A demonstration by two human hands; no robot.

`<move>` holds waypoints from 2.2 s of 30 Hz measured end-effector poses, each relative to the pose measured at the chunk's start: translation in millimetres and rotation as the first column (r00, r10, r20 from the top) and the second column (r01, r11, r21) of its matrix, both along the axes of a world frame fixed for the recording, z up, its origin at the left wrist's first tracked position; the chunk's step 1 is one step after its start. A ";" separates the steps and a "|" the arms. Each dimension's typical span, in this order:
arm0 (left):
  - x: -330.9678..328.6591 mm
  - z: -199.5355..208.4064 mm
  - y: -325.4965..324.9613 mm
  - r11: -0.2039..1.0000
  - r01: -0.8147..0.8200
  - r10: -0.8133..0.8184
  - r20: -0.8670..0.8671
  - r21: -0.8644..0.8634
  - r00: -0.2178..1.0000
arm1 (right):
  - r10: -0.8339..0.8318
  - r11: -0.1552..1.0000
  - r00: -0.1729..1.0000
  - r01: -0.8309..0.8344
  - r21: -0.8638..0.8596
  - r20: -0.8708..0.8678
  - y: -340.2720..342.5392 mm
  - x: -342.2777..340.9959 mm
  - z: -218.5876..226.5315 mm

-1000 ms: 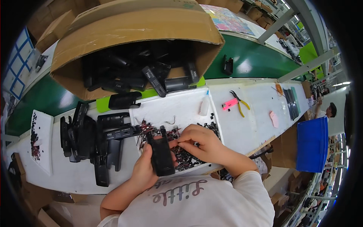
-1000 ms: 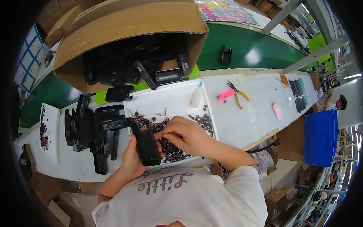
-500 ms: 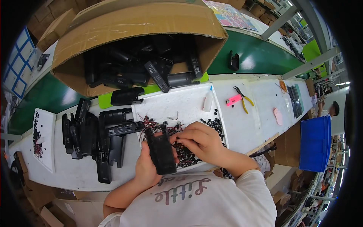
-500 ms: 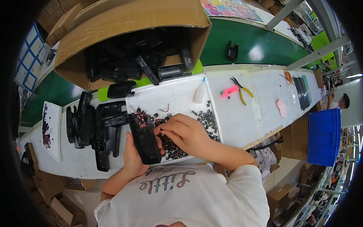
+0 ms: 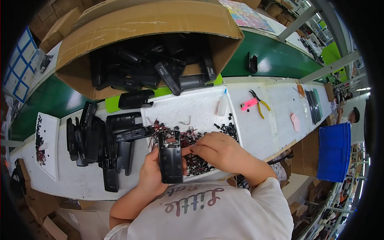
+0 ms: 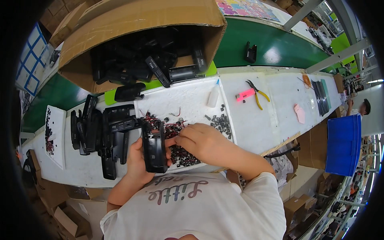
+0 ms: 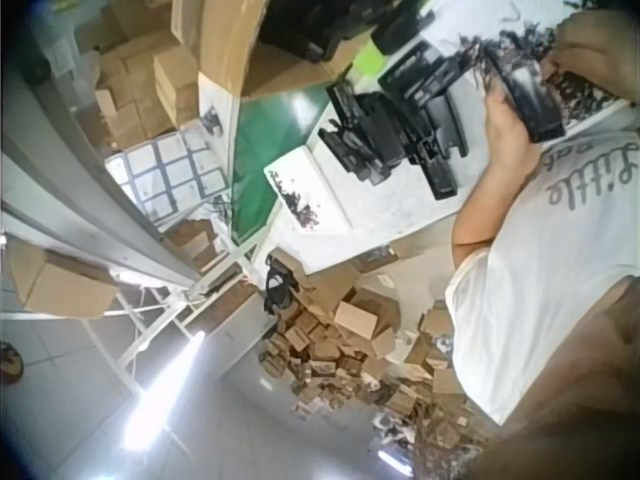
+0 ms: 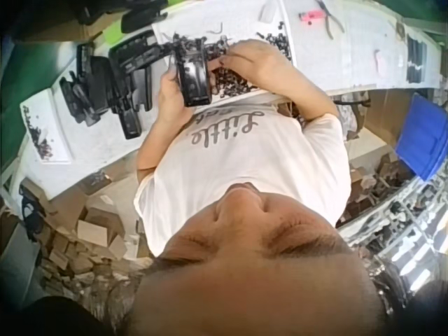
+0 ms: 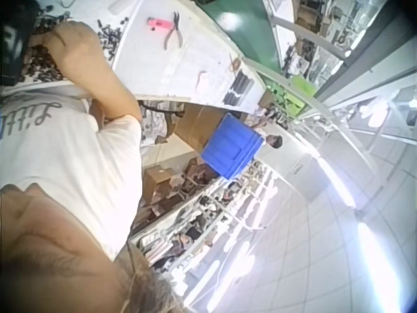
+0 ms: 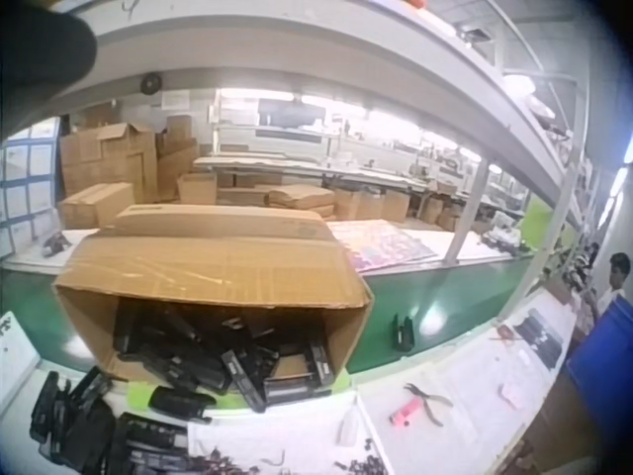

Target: The person is assembling electronic components by inserting wire sets into black plastic housings and applying glue to secure them.

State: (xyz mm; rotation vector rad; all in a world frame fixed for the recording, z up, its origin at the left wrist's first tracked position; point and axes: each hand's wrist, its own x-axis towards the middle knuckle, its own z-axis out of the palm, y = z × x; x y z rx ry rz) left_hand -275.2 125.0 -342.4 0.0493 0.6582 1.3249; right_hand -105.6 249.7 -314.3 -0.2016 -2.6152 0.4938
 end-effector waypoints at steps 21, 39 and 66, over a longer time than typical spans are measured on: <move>19.5 -11.8 -6.7 0.865 0.078 0.232 -0.532 0.496 0.815 | -0.214 0.952 0.873 0.086 -0.294 -0.438 -25.4 -20.5 -12.0; 26.6 -20.0 -7.1 0.823 0.092 0.356 -0.634 0.561 0.687 | -0.317 0.784 0.925 0.130 -0.607 -0.210 -35.8 -11.0 -8.2; 31.0 -19.7 0.6 0.806 0.117 0.449 -0.729 0.580 0.516 | -0.394 0.723 0.879 0.116 -0.681 -0.269 -36.0 -12.9 -18.3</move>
